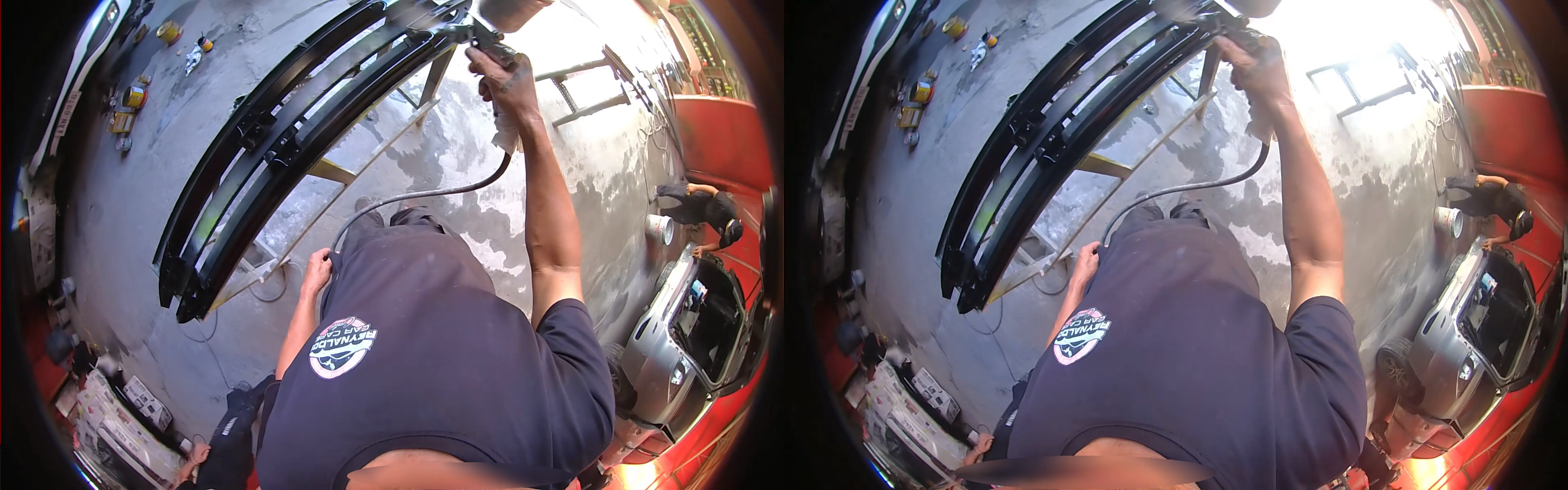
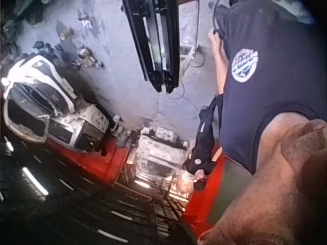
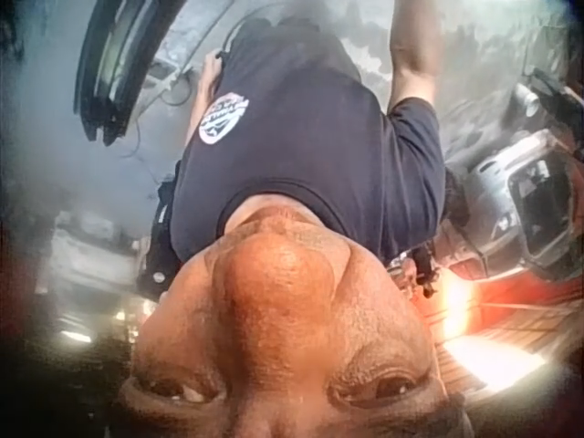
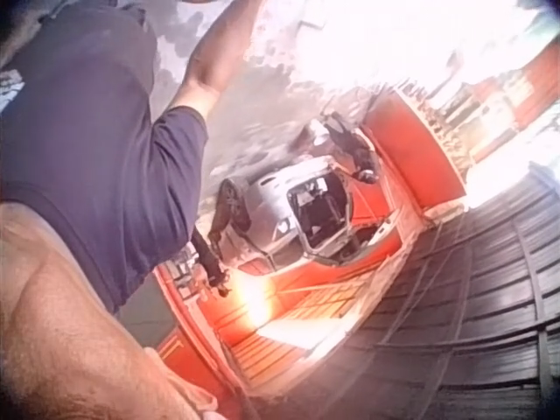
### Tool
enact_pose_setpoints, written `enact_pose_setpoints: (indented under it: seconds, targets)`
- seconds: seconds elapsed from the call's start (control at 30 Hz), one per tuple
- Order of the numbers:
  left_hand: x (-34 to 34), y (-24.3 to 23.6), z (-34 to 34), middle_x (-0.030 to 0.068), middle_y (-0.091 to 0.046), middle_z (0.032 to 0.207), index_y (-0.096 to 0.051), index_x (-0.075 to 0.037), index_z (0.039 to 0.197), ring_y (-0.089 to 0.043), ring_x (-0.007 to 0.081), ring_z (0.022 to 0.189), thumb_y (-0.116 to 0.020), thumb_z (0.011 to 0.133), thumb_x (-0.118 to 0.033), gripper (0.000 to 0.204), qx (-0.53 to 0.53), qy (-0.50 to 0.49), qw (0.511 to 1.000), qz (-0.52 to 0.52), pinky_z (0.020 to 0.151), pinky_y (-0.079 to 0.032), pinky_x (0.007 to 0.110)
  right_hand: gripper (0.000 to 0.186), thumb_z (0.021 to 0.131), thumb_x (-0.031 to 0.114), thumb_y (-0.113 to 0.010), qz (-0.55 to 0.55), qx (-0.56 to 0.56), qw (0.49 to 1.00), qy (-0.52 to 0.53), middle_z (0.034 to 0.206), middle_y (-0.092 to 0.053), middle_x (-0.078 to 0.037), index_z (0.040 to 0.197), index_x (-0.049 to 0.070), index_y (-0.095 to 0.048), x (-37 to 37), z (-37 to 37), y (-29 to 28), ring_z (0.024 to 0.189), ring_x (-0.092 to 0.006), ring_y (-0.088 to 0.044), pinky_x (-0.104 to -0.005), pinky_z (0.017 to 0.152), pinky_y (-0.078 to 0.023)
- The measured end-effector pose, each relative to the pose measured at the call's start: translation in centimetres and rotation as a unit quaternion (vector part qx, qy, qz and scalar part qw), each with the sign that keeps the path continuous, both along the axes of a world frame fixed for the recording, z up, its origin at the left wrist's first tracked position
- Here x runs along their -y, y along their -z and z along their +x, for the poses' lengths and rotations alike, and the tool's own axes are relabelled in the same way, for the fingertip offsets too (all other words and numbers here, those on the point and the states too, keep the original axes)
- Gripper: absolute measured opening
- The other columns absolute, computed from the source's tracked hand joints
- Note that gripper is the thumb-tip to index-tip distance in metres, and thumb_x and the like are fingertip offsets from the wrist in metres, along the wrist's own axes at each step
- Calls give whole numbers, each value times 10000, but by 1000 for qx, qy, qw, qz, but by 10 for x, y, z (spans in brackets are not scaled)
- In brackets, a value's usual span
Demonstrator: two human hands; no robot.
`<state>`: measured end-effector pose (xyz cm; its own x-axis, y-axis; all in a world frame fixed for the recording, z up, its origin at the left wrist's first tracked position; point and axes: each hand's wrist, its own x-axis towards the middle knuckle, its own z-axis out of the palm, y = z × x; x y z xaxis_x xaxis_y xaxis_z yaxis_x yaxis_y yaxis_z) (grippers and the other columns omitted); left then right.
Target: Preparing paint and spray painting an automotive part.
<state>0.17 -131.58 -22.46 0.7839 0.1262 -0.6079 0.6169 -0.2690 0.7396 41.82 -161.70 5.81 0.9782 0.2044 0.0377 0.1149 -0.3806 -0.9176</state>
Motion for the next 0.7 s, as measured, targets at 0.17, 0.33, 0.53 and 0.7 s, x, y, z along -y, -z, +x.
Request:
enact_pose_setpoints:
  seconds: [0.17, 0.33, 0.53, 0.7]
  targets:
    - [-1, -16, 5, 33, -604, 681, -662, 27, 852, -553, 107, 648, -651, 960, -244, 292, 22, -13, 1000, -13, 601, -446, 307, 361, 966, 351, -732, -47, -12, 998, -48, 765, -693, -53, 969, -10, -747, 3, 19, -4, 536, -87, -594, -254, 461, -472]
    - [19, -19, 21, 51, -605, 686, -666, 33, 869, -559, 120, 672, -636, 964, -210, 263, 2, -17, 1000, -7, 627, -453, 321, 382, 959, 354, -743, -55, 39, 994, 84, 739, -681, -51, 931, -28, -732, 24, 80, 6, 525, -95, -595, -261, 467, -494]
    - [69, 1, 32, 101, -548, 685, -605, 40, 859, -515, 157, 714, -672, 978, -280, 348, 84, -61, 995, -8, 684, -445, 367, 376, 984, 339, -702, -130, 126, 976, 122, 646, -634, -31, 836, -7, -716, 79, 107, 9, 508, -105, -596, -275, 497, -513]
    - [114, 6, 48, 78, -529, 669, -581, 39, 835, -501, 148, 683, -686, 977, -289, 373, -2, -37, 999, 36, 643, -429, 367, 365, 973, 340, -719, -63, 88, 993, 49, 630, -621, -26, 844, -2, -707, 119, 77, 11, 511, -97, -581, -268, 480, -482]
